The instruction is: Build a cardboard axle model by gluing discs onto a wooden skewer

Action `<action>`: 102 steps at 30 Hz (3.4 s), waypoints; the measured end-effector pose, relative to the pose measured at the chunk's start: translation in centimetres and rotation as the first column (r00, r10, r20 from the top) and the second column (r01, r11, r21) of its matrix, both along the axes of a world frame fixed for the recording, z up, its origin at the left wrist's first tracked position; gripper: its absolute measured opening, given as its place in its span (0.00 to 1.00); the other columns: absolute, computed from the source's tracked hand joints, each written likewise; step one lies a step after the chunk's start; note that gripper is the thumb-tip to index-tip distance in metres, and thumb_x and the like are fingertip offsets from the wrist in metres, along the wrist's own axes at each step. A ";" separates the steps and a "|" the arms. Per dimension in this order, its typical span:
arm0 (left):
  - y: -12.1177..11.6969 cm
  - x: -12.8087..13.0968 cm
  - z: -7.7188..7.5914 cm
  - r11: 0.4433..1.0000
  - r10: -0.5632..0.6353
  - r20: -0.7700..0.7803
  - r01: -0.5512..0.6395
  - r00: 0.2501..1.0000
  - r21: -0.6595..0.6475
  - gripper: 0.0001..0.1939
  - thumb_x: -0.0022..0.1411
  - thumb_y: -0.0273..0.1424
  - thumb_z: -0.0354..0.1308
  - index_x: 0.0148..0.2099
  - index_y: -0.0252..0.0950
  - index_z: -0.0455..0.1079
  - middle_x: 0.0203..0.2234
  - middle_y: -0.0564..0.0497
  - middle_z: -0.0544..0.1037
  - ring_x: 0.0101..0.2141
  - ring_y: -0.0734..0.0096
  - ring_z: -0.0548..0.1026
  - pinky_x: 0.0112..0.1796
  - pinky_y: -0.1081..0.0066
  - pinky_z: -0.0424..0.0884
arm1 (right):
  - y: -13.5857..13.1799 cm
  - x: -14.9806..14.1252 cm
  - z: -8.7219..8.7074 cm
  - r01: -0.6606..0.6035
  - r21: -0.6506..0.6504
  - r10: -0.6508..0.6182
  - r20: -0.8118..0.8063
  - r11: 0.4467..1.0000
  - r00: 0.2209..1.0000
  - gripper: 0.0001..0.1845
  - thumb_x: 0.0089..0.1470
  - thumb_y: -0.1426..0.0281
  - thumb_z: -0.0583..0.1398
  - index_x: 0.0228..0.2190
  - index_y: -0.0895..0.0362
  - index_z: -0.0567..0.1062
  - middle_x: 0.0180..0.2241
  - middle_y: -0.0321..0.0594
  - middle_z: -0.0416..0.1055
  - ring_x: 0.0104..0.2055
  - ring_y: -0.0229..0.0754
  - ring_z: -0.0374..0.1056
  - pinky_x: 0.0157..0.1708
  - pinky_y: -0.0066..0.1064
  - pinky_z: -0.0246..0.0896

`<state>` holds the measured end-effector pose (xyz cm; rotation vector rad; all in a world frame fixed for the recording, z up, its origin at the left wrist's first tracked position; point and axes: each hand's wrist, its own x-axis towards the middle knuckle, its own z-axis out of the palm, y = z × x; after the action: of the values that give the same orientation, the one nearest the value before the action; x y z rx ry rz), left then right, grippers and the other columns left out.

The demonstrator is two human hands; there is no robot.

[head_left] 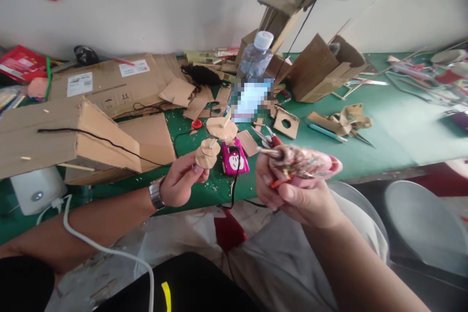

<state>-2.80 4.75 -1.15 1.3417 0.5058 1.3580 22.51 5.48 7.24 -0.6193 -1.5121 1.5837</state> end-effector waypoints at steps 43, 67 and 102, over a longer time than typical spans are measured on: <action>0.0 -0.2 0.2 0.993 0.016 0.030 -0.012 0.999 -0.115 0.16 0.80 0.39 0.58 0.38 0.38 0.73 0.23 0.57 0.61 0.23 0.77 0.60 0.24 0.74 0.59 | 0.0 -0.7 0.3 0.095 -0.458 -0.108 -0.003 0.884 0.994 0.23 0.55 0.54 0.79 0.36 0.54 0.77 0.23 0.30 0.69 0.20 0.33 0.60 0.17 0.25 0.46; 0.5 0.0 0.5 0.969 0.108 0.078 -0.087 0.991 -0.231 0.17 0.76 0.42 0.63 0.36 0.36 0.73 0.21 0.60 0.57 0.20 0.78 0.58 0.24 0.74 0.61 | 0.2 -0.3 -0.8 0.322 -0.247 -0.264 0.241 0.914 0.934 0.23 0.57 0.51 0.77 0.44 0.52 0.81 0.20 0.26 0.62 0.20 0.36 0.59 0.18 0.30 0.52; 0.8 0.1 0.6 0.964 0.070 0.056 -0.053 0.996 -0.260 0.17 0.78 0.43 0.61 0.38 0.39 0.66 0.22 0.61 0.56 0.22 0.78 0.54 0.24 0.76 0.58 | 1.0 -1.2 0.6 0.175 -0.025 -0.157 0.339 0.984 0.928 0.11 0.57 0.66 0.74 0.43 0.47 0.90 0.48 0.40 0.89 0.54 0.56 0.83 0.60 0.52 0.79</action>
<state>-2.74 5.58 -0.59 1.0739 0.6612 1.3304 21.34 6.49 7.82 -1.0656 -1.6151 1.4434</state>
